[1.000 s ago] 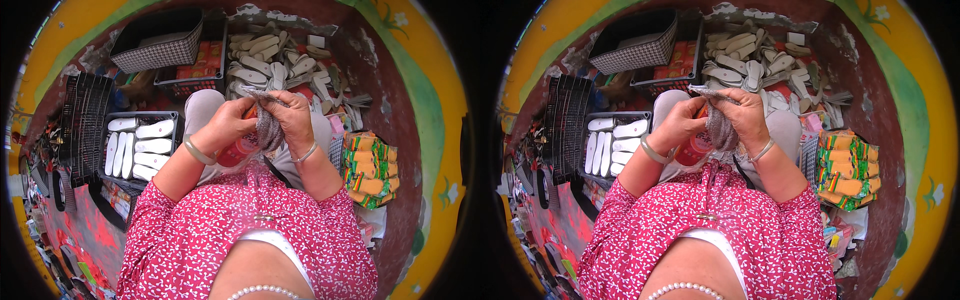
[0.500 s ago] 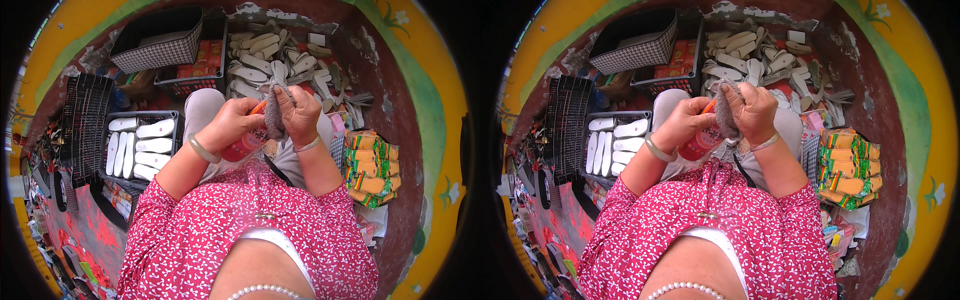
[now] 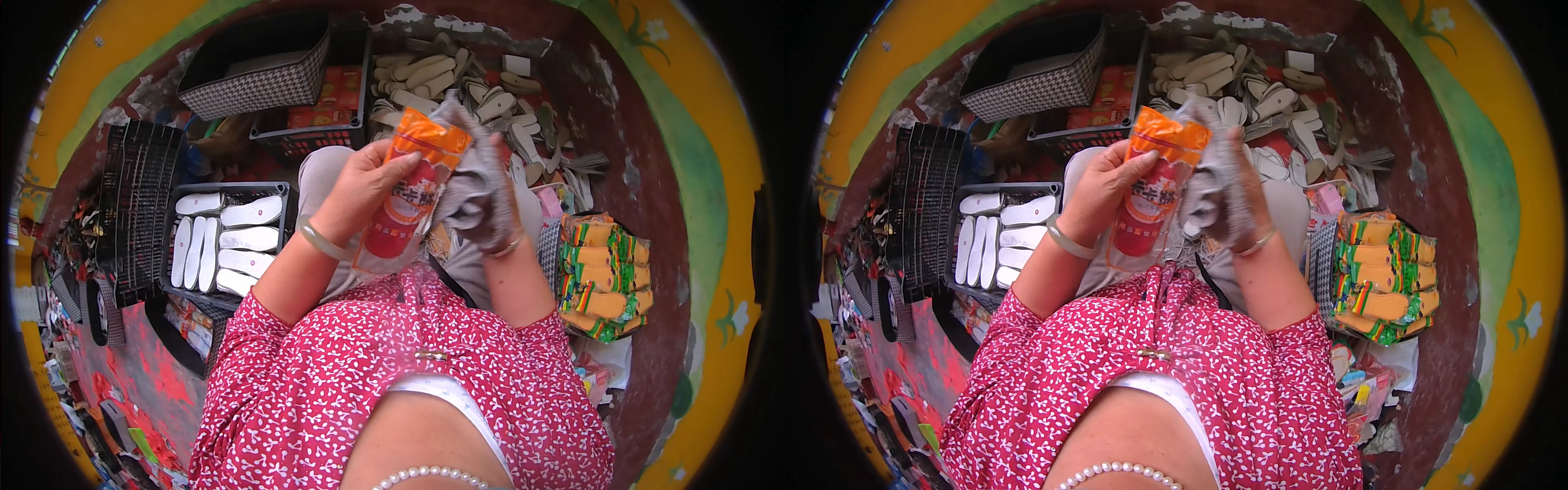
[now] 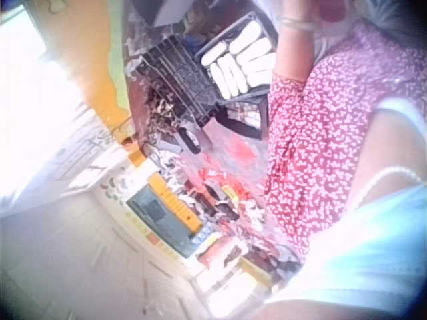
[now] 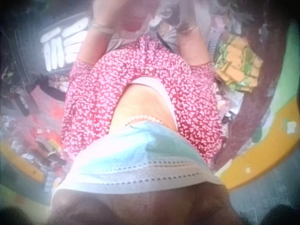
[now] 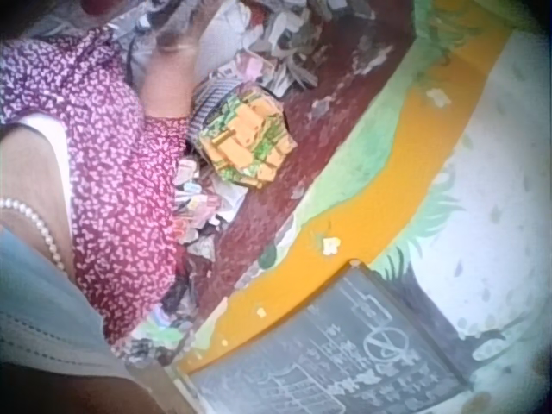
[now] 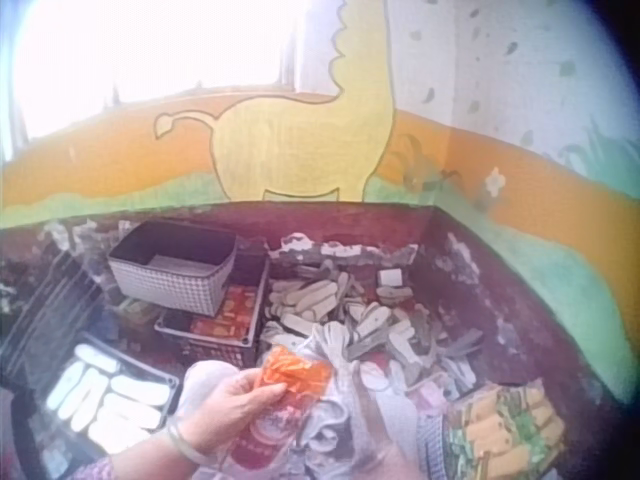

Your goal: The person picks up a packaged item and wipes it with a cloth, then picks up individual shoe insoles from a pile on the floor and places them into a black crate.

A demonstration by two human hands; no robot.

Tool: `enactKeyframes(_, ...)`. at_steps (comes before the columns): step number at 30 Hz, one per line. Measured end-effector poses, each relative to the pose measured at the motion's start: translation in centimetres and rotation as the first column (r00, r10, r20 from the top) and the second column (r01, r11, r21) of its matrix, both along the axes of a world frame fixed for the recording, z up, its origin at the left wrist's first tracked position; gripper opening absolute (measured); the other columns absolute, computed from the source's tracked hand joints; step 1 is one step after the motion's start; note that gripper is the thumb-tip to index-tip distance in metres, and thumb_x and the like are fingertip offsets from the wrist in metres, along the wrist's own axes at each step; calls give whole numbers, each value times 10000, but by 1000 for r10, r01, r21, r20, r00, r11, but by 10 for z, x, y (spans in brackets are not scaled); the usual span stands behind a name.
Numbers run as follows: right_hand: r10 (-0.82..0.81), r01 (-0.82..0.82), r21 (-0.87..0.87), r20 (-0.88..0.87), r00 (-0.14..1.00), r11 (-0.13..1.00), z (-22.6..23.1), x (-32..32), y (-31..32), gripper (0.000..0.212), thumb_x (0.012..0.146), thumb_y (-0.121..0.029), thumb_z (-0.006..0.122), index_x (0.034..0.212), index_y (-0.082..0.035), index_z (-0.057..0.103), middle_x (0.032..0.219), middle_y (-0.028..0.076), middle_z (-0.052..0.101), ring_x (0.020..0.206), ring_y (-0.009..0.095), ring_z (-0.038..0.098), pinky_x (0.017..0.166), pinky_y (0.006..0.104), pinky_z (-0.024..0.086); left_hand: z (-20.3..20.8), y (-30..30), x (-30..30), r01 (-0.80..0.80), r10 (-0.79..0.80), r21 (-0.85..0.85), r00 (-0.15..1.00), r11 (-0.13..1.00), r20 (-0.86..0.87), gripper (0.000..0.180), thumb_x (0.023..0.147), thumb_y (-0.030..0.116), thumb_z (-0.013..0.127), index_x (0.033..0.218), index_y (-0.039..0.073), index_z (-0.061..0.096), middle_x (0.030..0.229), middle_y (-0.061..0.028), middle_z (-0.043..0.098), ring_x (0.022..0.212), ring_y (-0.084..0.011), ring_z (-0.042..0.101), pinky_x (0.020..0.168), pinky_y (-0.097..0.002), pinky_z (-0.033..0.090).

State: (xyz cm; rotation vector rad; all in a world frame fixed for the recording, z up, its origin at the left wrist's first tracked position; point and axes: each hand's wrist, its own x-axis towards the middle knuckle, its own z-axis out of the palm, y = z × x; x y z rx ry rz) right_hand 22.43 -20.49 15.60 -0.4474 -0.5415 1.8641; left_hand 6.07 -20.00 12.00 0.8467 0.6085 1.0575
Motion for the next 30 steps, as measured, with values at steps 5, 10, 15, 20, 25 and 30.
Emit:
enactKeyframes(5, -156, 120, 135, 305, 940, 984, -39, -16, 17, 305, 838, -254, 651, 1017, -21, 571, 855, 12, 617, 728, 77, 588, 646, 207, 492, -24, -1, 16, -174, 178, 123, 984, 977, -16, 236, 910, 83, 509, 1120, -21, 535, 976, -44, 618, 841, -82, 589, 764, -221, 481)
enactKeyframes(10, -133, 75, 164, 383, 914, 984, -50, -23, 21, 296, 838, -236, 654, 1009, -9, 572, 872, 14, 613, 744, 69, 576, 669, 205, 481, -30, 7, 16, -282, 275, 100, 959, 954, 73, 213, 908, 85, 507, 1091, -18, 544, 955, -48, 620, 814, -92, 599, 736, -227, 492)
enactKeyframes(15, -115, 39, 182, 430, 895, 983, -59, -22, 17, 386, 836, -257, 656, 1092, 8, 542, 949, 25, 601, 826, 73, 553, 741, 211, 459, -26, 8, 22, -403, 396, 68, 913, 913, 95, 102, 883, 66, 547, 944, -12, 568, 845, -15, 605, 735, -48, 548, 658, -183, 448)
enactKeyframes(20, -155, 98, 147, 454, 877, 984, -67, -31, 1, 427, 832, -268, 661, 1126, 13, 530, 973, 19, 589, 870, 74, 526, 784, 218, 437, -27, 10, 19, -445, 443, 101, 896, 890, 43, 97, 890, 78, 549, 941, -1, 573, 848, -7, 608, 738, -41, 543, 668, -170, 432)
enactKeyframes(25, -170, 189, -30, 311, 935, 982, -75, 0, 20, 437, 914, -403, 487, 1110, -15, 539, 1026, 73, 609, 908, 165, 590, 782, 293, 489, -11, 15, 8, -389, 383, 17, 914, 921, 137, 164, 913, 130, 516, 1003, 0, 560, 870, -65, 633, 725, -115, 609, 656, -238, 503)
enactKeyframes(30, -5, 7, -22, 63, 998, 1000, -56, 28, 32, 468, 925, -380, 463, 1184, 10, 482, 1114, 121, 585, 1008, 225, 578, 901, 370, 461, -5, 21, -1, -374, 366, 1, 907, 927, 211, 179, 920, 144, 503, 1011, 0, 558, 879, -91, 638, 715, -151, 631, 650, -265, 525)
